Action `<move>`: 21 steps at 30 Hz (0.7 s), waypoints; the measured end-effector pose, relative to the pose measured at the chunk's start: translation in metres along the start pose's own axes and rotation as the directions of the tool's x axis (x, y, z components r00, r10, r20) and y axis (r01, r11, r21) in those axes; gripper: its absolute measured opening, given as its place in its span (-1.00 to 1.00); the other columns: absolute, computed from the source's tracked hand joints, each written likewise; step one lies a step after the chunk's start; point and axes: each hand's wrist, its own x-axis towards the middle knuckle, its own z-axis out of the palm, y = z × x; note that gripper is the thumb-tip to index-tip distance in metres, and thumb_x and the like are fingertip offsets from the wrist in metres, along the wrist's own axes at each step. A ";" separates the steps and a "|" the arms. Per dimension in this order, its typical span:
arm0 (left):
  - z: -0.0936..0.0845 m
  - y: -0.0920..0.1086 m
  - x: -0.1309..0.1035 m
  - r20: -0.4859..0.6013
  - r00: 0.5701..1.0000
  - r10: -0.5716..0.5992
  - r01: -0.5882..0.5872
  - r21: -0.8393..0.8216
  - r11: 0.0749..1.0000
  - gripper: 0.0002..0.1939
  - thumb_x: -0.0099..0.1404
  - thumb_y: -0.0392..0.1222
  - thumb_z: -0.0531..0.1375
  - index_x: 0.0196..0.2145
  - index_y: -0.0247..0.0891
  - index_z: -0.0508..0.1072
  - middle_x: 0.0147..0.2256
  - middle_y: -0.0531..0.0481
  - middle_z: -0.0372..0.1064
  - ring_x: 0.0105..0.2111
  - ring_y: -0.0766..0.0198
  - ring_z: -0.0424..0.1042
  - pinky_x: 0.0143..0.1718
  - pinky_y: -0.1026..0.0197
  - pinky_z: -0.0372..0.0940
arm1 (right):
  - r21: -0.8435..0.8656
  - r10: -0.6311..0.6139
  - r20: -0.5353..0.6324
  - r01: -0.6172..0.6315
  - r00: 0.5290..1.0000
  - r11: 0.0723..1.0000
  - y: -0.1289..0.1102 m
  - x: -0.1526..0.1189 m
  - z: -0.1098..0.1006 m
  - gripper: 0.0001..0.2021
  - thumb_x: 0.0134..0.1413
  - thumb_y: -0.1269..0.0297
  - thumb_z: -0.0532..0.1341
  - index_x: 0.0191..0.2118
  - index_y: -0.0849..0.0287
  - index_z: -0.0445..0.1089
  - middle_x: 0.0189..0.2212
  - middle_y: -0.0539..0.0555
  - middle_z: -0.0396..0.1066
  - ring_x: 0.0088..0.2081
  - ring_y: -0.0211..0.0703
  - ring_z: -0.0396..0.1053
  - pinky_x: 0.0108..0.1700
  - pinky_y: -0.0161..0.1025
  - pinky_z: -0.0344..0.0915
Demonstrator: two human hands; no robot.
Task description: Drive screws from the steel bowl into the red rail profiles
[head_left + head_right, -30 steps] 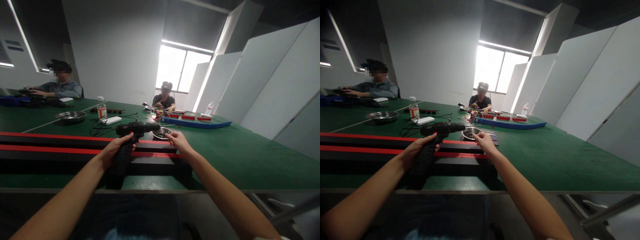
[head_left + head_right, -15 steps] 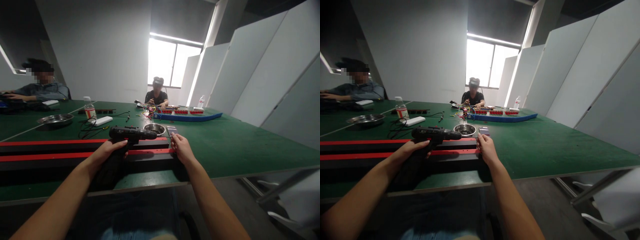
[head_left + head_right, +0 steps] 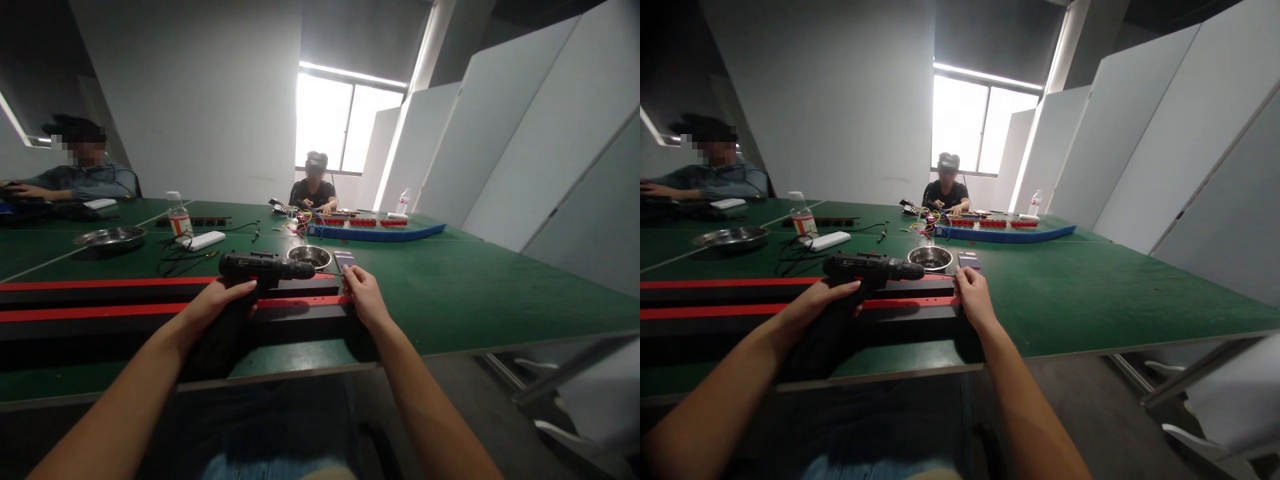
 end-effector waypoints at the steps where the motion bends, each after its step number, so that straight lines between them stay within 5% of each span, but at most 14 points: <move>1: 0.000 0.000 0.000 -0.001 1.000 0.005 -0.005 0.010 1.000 -0.75 0.16 -0.08 0.39 -0.37 -0.34 0.54 -0.49 -0.15 0.50 -0.53 0.21 0.47 -0.50 0.30 0.40 | -0.033 -0.014 -0.008 0.014 1.000 0.999 0.001 0.000 -0.001 -0.50 0.08 -0.28 0.21 -0.46 0.09 0.19 -0.62 -0.12 0.13 -0.61 -0.31 0.05 -0.58 -0.31 0.00; 9: -0.005 0.014 -0.003 -0.006 0.990 0.143 -0.140 0.160 0.977 -0.77 0.13 -0.09 0.40 -0.41 -0.33 0.55 -0.53 -0.13 0.48 -0.55 0.19 0.46 -0.53 0.29 0.38 | -0.130 -0.056 0.044 0.062 0.997 0.990 -0.001 -0.002 -0.001 -0.49 0.12 -0.27 0.20 -0.49 0.11 0.23 -0.62 -0.09 0.18 -0.60 -0.30 0.07 -0.55 -0.31 0.02; 16: -0.048 0.091 -0.013 0.077 0.994 0.074 -0.103 0.480 0.871 -0.81 0.16 -0.27 0.39 -0.27 -0.42 0.61 -0.51 -0.07 0.51 -0.57 0.26 0.45 -0.58 0.36 0.33 | -0.175 -0.081 -0.043 0.072 0.996 0.982 -0.011 -0.009 0.005 -0.50 0.12 -0.24 0.21 -0.51 0.12 0.25 -0.64 -0.07 0.20 -0.60 -0.28 0.11 -0.52 -0.29 0.07; 21: -0.044 0.137 -0.024 0.041 0.998 0.041 -0.058 0.580 0.812 -0.56 0.09 -0.57 0.32 -0.06 -0.37 0.60 -0.18 -0.01 0.60 -0.23 0.24 0.54 -0.36 0.46 0.34 | -0.210 -0.096 -0.037 0.086 0.995 0.974 -0.018 -0.012 0.005 -0.51 0.13 -0.20 0.23 -0.53 0.12 0.25 -0.63 -0.06 0.21 -0.57 -0.27 0.14 -0.49 -0.28 0.09</move>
